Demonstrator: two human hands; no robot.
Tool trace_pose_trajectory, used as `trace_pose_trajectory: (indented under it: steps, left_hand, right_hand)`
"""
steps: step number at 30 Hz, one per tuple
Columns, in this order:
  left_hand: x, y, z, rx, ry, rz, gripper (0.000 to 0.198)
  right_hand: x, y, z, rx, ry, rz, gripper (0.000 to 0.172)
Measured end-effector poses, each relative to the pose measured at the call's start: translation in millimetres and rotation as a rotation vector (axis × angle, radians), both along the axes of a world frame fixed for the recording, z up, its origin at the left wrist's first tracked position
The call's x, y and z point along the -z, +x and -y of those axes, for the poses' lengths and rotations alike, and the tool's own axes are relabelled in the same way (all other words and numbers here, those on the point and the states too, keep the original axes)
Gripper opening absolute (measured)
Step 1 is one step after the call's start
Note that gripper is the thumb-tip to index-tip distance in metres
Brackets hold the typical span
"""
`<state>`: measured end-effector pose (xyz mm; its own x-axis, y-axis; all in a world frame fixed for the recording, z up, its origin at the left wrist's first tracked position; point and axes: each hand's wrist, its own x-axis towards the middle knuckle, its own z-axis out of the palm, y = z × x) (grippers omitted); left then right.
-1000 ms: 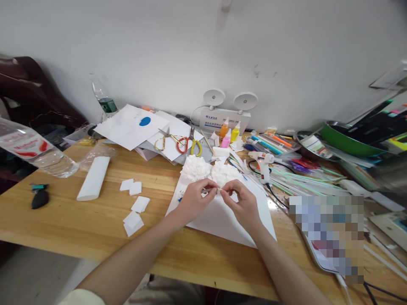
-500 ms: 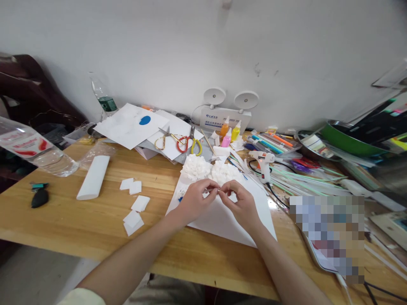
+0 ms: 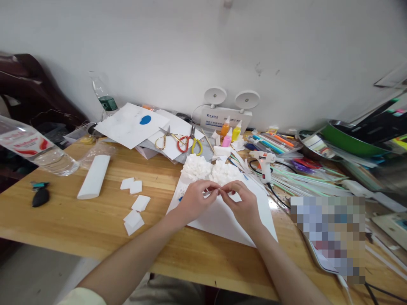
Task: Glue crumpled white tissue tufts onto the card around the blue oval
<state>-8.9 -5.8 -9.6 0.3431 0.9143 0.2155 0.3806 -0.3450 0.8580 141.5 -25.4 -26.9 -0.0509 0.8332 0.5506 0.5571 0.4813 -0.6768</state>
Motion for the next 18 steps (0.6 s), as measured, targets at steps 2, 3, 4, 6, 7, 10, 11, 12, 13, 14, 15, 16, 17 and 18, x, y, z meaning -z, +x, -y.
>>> trace_pose_trajectory:
  steps: [2,3,4,6,7,10,11,12,13,14,15,16,17,18]
  left_hand:
    - [-0.2,0.1,0.3,0.001,-0.019,0.014,0.016]
    - [-0.4,0.2,0.5,0.003,-0.027,0.019,0.016]
    - [-0.6,0.2,0.6,0.006,-0.031,0.020,0.016]
    - [-1.1,0.4,0.9,0.009,-0.039,0.024,0.017]
    - [-1.2,0.5,1.1,0.011,-0.045,0.028,0.017]
    - [-2.1,1.0,1.5,0.024,-0.081,0.051,0.018]
    - [-2.6,1.3,1.6,0.029,-0.096,0.060,0.018]
    - [-3.3,1.5,1.7,0.032,-0.110,0.069,0.018]
    - [-4.0,1.7,1.8,0.035,-0.119,0.079,0.018]
    - [-4.7,1.8,1.8,0.036,-0.125,0.085,0.018]
    - [-5.3,1.9,1.7,0.034,-0.126,0.087,0.018]
    - [-5.7,1.9,1.5,0.031,-0.127,0.086,0.018]
    - [-5.8,1.9,1.2,0.024,-0.127,0.083,0.017]
    - [-5.6,1.9,0.9,0.011,-0.129,0.080,0.016]
  right_hand:
    - [0.3,-0.6,0.5,0.027,0.022,0.011,0.007]
    - [0.4,-1.0,0.7,0.044,0.028,0.011,0.007]
    - [0.5,-1.4,0.9,0.062,0.032,0.009,0.006]
    - [1.4,-2.1,0.9,0.088,0.048,0.007,0.005]
    - [2.1,-2.3,0.8,0.096,0.068,0.010,0.005]
    - [5.0,-2.3,-0.1,0.104,0.178,0.041,0.009]
    - [5.8,-2.2,-0.4,0.104,0.216,0.052,0.010]
    - [6.3,-2.0,-0.7,0.105,0.247,0.061,0.012]
    - [6.4,-1.8,-0.8,0.106,0.266,0.068,0.012]
    - [6.1,-1.7,-0.9,0.107,0.275,0.073,0.012]
    - [5.5,-1.6,-0.8,0.107,0.273,0.074,0.012]
    - [4.5,-1.5,-0.7,0.107,0.260,0.072,0.011]
    - [3.2,-1.4,-0.5,0.104,0.237,0.066,0.009]
    - [1.9,-1.4,-0.3,0.099,0.205,0.058,0.008]
